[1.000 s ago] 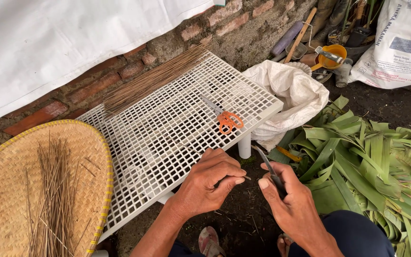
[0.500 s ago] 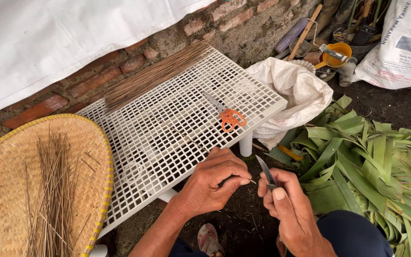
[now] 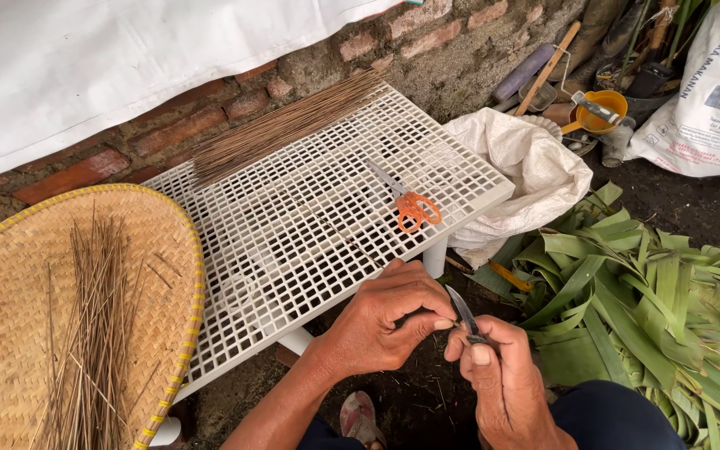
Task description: Stripping the leafy part from palm fronds using a knife to collect the midribs for broom making
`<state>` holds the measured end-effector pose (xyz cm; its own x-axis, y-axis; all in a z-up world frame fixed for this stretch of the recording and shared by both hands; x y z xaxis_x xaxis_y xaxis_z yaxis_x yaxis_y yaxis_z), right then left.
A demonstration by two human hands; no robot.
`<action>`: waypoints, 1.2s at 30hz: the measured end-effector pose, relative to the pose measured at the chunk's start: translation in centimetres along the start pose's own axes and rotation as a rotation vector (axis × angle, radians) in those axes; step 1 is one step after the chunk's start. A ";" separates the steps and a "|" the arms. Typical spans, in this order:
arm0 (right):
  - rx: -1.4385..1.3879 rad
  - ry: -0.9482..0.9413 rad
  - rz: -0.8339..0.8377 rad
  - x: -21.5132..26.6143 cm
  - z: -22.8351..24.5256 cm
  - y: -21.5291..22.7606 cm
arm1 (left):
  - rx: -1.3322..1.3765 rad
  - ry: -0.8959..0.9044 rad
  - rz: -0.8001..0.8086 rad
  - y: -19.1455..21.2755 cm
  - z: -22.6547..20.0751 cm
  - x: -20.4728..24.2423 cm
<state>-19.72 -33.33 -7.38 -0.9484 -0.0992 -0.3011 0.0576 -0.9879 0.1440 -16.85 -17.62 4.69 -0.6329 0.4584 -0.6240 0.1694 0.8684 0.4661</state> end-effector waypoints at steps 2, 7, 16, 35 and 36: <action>-0.006 0.037 0.007 -0.1 0.1 -0.1 | 0.001 0.005 0.005 0.0 0.0 0.0; -0.066 0.087 0.031 -0.1 0.3 -0.3 | 0.003 0.009 0.012 -0.1 0.0 0.0; 0.070 0.091 0.042 -0.1 0.3 0.0 | 0.011 0.009 0.015 -0.2 0.0 0.0; 0.205 0.025 0.094 -1.4 0.3 0.5 | 0.075 -0.024 0.020 0.0 -0.2 0.0; 0.271 0.062 0.086 -1.4 0.4 0.6 | 0.100 -0.043 0.025 0.0 -0.5 0.0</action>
<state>-18.44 -33.77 -6.45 -0.9222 -0.1963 -0.3332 0.0433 -0.9086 0.4154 -17.20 -17.73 4.98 -0.5948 0.4860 -0.6403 0.2606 0.8701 0.4183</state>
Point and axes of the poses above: each hand's wrist, its own x-axis away from the middle knuckle, its own y-axis out of the back of the hand, z = x × y, the point moved 7 cm from there along -x, towards the middle knuckle
